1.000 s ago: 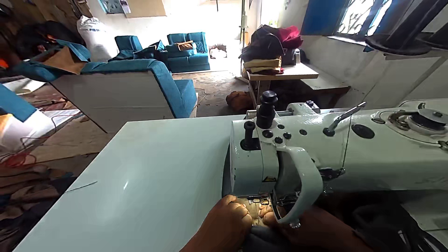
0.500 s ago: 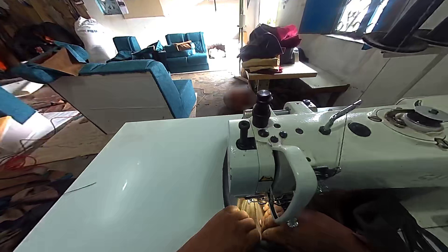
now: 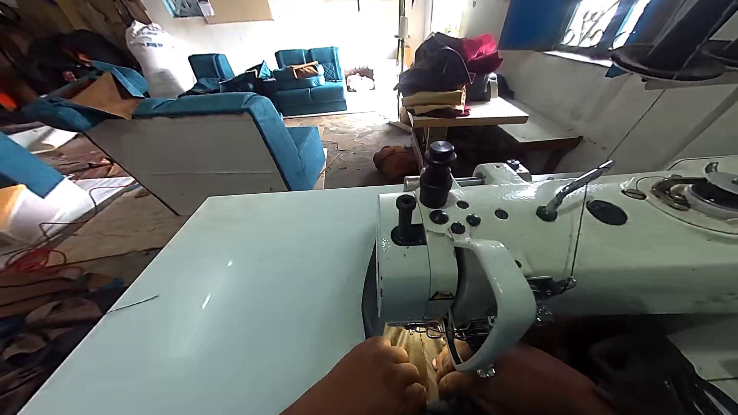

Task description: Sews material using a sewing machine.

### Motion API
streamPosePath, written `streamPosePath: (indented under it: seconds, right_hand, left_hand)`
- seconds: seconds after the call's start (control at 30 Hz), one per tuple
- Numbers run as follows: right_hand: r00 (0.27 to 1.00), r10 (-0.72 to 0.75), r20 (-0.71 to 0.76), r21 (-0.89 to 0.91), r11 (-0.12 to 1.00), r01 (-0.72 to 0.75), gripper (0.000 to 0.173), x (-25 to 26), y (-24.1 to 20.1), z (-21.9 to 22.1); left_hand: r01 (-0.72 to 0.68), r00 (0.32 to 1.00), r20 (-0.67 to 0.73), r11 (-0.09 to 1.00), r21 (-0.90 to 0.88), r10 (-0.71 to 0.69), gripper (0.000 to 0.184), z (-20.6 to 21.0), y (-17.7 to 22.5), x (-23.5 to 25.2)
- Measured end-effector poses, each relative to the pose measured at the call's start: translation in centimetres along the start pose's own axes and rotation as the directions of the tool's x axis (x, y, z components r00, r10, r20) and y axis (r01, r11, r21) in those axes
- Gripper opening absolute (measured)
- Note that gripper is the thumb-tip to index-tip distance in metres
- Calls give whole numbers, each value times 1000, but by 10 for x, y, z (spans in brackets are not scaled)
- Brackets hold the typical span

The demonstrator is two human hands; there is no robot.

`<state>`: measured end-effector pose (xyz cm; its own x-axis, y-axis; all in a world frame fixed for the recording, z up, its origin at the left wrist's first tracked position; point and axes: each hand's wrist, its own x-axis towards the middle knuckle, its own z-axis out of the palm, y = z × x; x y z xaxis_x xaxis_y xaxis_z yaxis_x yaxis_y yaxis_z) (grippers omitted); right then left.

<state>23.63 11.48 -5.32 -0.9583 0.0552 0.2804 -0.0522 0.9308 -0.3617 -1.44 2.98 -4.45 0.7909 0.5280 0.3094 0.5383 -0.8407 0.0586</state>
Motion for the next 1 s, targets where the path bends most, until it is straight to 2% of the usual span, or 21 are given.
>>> streamPosePath:
  seconds: [0.07, 0.2, 0.33, 0.43, 0.5, 0.7, 0.83, 1.0]
  right_hand:
    - [1000, 2, 9, 8, 1000, -2, 18, 2, -2, 0]
    - [1000, 11, 25, -14, 1000, -11, 18, 5, -5, 0]
    - [999, 19, 32, 5, 1000, -19, 17, 6, -5, -1]
    - [999, 40, 12, 8, 999, -40, 16, 6, -4, -2]
    - [992, 123, -2, 15, 992, -123, 14, 6, -7, -6]
    - [952, 257, -167, -12, 965, -263, 8, 9, -17, -19]
    - [931, 350, -105, 11, 936, -351, 13, 13, -20, -24]
    - [914, 399, -71, -12, 916, -401, 12, 13, -17, -21]
  left_hand:
    - [-6, 1000, -30, 1000, 10, 7, 19, 1, 0, -3]
    - [-1, 999, 47, 988, -156, 8, 16, -3, -1, -3]
    - [31, 999, 39, 989, -143, -26, 12, -6, -1, -1]
    - [69, 997, 29, 992, -108, -66, 11, -4, 1, -1]
    - [119, 993, -14, 991, -57, -120, 8, 0, 3, -1]
    - [226, 971, -107, 969, 104, -215, 10, 13, 2, 4]
    - [271, 959, -124, 952, 145, -254, 11, 15, 1, 6]
    - [285, 954, -157, 938, 198, -257, 12, 15, -3, 8]
